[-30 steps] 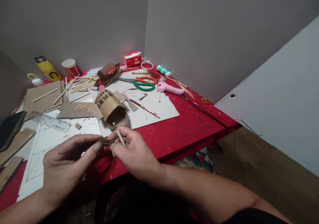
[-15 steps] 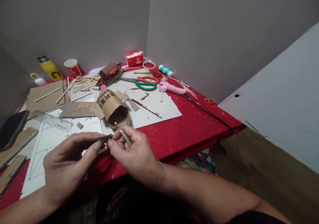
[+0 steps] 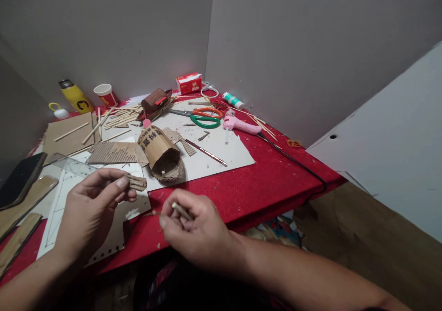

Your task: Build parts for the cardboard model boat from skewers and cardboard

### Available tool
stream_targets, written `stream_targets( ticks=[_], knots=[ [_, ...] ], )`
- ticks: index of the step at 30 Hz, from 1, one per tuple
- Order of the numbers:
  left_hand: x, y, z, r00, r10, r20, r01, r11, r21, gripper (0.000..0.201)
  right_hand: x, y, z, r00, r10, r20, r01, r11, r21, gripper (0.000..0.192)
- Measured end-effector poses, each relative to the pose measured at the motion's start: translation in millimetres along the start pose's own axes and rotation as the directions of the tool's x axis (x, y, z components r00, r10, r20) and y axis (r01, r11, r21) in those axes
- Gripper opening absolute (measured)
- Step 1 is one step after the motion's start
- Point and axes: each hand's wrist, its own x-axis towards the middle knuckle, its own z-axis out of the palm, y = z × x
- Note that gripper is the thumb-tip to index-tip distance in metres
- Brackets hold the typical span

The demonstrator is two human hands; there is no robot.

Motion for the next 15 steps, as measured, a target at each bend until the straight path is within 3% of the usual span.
stream_targets(
  ticks=[3,5,6,9,12,15],
  knots=[
    [5,0,-2.5,0.996,-0.082,0.045,0.085,0.993,-0.079,0.008,-13,10,-12,0.956,-0.097,0.278,0.132,0.985,-0.112,0.024],
    [6,-1,-2.8,0.990,-0.109,0.090,0.117,0.989,-0.090,0.007,-18,13,-18,0.933,-0.053,0.357,0.118,0.979,-0.164,0.015],
    [6,-1,-2.8,0.987,-0.116,0.109,0.126,0.988,-0.090,0.006,-19,13,-20,0.938,0.000,0.348,0.066,0.981,-0.180,0.007],
    [3,-1,-2.4,0.982,-0.126,0.138,0.135,0.989,-0.057,0.007,-14,8,-18,0.972,0.127,0.195,-0.103,0.986,-0.129,0.016],
    [0,1,-1.6,0.976,-0.135,0.168,0.129,0.991,0.047,0.008,-2,1,-11,0.989,0.138,0.045,-0.139,0.990,0.027,0.019],
    [-2,4,-0.3,0.973,-0.119,0.200,0.093,0.986,0.135,0.006,10,1,-5,0.989,0.144,0.027,-0.147,0.976,0.162,0.022]
  ],
)
